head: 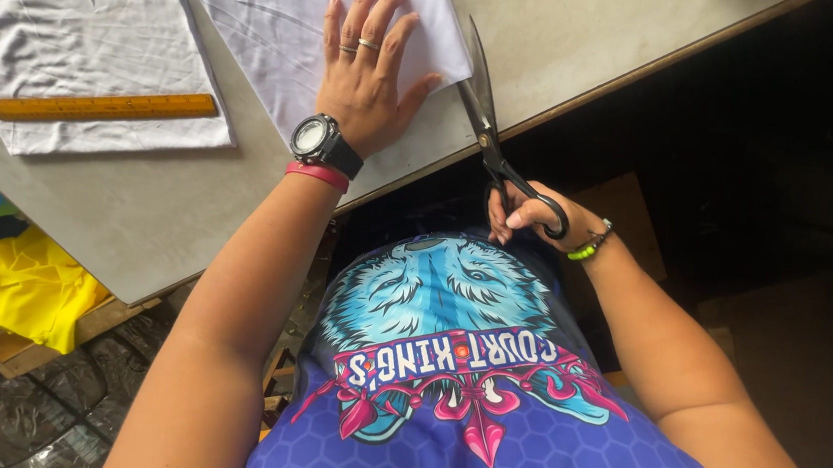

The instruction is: The person uses shears to cut a large piece of white fabric on a table. They align the fabric, make several cuts to separate sections, and trim the edges of the pieces. A wooden ruler is used to measure and guide the cuts.

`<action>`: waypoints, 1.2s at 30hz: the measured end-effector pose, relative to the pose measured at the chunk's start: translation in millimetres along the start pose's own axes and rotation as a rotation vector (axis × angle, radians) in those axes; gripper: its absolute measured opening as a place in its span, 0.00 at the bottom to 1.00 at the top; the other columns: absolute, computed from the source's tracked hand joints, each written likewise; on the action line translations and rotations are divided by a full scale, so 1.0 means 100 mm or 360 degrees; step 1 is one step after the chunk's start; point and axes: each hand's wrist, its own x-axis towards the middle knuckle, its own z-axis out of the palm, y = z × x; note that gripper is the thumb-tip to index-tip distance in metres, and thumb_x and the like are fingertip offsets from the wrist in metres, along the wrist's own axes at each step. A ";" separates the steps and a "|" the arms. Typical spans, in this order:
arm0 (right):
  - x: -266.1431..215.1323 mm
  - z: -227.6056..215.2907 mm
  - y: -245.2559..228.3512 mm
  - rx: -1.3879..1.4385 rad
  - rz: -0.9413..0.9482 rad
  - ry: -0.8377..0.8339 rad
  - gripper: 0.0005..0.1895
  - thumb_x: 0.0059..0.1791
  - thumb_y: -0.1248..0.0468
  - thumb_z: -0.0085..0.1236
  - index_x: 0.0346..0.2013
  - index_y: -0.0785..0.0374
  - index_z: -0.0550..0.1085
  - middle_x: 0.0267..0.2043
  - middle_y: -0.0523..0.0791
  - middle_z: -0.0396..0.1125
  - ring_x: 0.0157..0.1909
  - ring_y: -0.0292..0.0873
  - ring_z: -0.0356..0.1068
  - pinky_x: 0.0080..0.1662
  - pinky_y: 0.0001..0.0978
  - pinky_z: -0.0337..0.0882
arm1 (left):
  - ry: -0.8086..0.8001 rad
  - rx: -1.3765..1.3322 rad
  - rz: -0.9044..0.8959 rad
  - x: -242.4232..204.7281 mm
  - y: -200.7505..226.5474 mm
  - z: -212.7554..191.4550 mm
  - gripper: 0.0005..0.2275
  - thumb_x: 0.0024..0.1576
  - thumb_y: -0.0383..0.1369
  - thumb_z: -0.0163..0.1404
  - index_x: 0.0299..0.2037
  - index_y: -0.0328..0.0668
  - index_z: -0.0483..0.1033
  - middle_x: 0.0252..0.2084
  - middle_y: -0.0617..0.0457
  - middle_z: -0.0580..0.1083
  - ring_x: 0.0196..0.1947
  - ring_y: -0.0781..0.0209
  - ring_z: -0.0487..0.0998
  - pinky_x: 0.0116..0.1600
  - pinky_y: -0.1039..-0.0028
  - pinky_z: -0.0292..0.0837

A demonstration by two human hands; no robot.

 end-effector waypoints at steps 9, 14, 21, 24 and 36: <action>0.07 -0.07 -0.11 0.0069 -0.0012 -0.0086 0.15 0.41 0.52 0.59 0.29 0.60 0.69 0.24 0.46 0.65 0.30 0.41 0.68 0.47 0.38 0.75 | -0.0003 -0.0029 -0.0014 0.02 0.01 -0.03 0.24 0.69 0.49 0.53 0.61 0.34 0.70 0.68 0.41 0.63 0.71 0.38 0.58 0.74 0.38 0.43; 0.18 -0.04 -0.14 0.0031 -0.0056 -0.0086 0.16 0.40 0.51 0.58 0.28 0.60 0.68 0.23 0.45 0.65 0.29 0.41 0.68 0.46 0.36 0.75 | 0.0018 -0.0008 -0.0019 0.02 0.02 -0.03 0.24 0.69 0.50 0.51 0.60 0.33 0.70 0.68 0.41 0.64 0.70 0.38 0.59 0.73 0.38 0.43; 0.16 -0.07 -0.04 0.0026 -0.0078 -0.0045 0.16 0.41 0.51 0.57 0.28 0.60 0.68 0.24 0.45 0.64 0.29 0.40 0.67 0.47 0.36 0.75 | 0.0016 -0.0048 -0.0045 0.04 0.03 -0.04 0.25 0.68 0.50 0.52 0.61 0.33 0.70 0.67 0.42 0.64 0.70 0.38 0.59 0.73 0.38 0.42; 0.16 -0.01 -0.10 -0.0043 -0.0094 0.0066 0.16 0.41 0.52 0.56 0.24 0.60 0.67 0.19 0.44 0.63 0.25 0.40 0.66 0.43 0.35 0.75 | 0.0021 -0.0049 -0.0050 0.04 0.02 -0.04 0.25 0.68 0.50 0.52 0.61 0.33 0.69 0.67 0.42 0.64 0.70 0.38 0.60 0.73 0.38 0.41; 0.19 0.00 -0.30 -0.0272 -0.0020 0.0162 0.14 0.43 0.53 0.56 0.25 0.60 0.68 0.20 0.43 0.66 0.25 0.39 0.68 0.42 0.34 0.77 | 0.0025 -0.0050 -0.0040 0.05 0.02 -0.05 0.27 0.66 0.50 0.56 0.62 0.33 0.68 0.67 0.42 0.65 0.70 0.40 0.60 0.73 0.38 0.42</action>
